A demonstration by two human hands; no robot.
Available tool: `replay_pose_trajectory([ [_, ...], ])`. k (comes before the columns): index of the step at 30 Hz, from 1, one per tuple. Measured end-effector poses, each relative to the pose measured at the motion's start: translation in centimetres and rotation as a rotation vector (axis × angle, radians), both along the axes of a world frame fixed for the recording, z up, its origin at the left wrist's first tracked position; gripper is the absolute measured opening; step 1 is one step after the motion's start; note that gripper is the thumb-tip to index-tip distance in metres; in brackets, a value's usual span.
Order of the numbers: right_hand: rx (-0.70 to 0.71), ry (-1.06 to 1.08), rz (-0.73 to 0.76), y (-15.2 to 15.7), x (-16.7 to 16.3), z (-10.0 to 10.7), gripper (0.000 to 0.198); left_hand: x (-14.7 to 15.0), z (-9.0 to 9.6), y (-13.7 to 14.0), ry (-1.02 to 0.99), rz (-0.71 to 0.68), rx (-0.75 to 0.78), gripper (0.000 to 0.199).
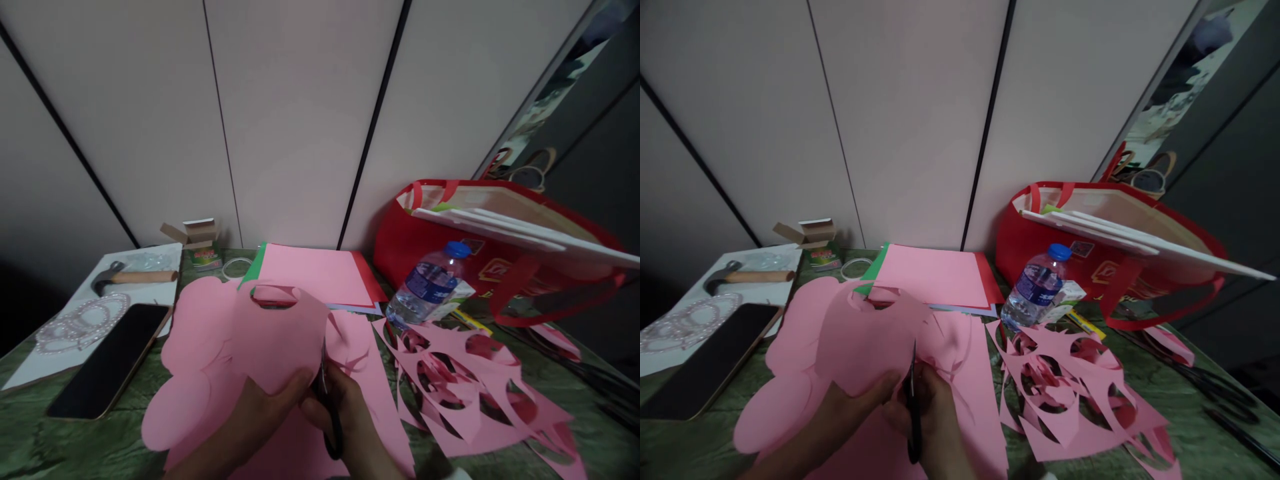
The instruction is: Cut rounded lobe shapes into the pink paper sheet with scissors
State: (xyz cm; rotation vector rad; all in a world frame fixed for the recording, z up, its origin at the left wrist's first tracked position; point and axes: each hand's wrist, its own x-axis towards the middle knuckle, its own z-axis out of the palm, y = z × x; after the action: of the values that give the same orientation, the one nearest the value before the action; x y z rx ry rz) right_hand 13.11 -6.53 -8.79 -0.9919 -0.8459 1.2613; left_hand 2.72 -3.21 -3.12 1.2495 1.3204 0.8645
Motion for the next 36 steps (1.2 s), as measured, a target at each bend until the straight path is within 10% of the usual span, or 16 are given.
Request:
replay_pose_trajectory([
  [36, -0.09, -0.045, -0.051, 0.2, -0.8, -0.8, 0.034, -0.3, -0.8, 0.6, -0.043, -0.116, 0.139, 0.02],
])
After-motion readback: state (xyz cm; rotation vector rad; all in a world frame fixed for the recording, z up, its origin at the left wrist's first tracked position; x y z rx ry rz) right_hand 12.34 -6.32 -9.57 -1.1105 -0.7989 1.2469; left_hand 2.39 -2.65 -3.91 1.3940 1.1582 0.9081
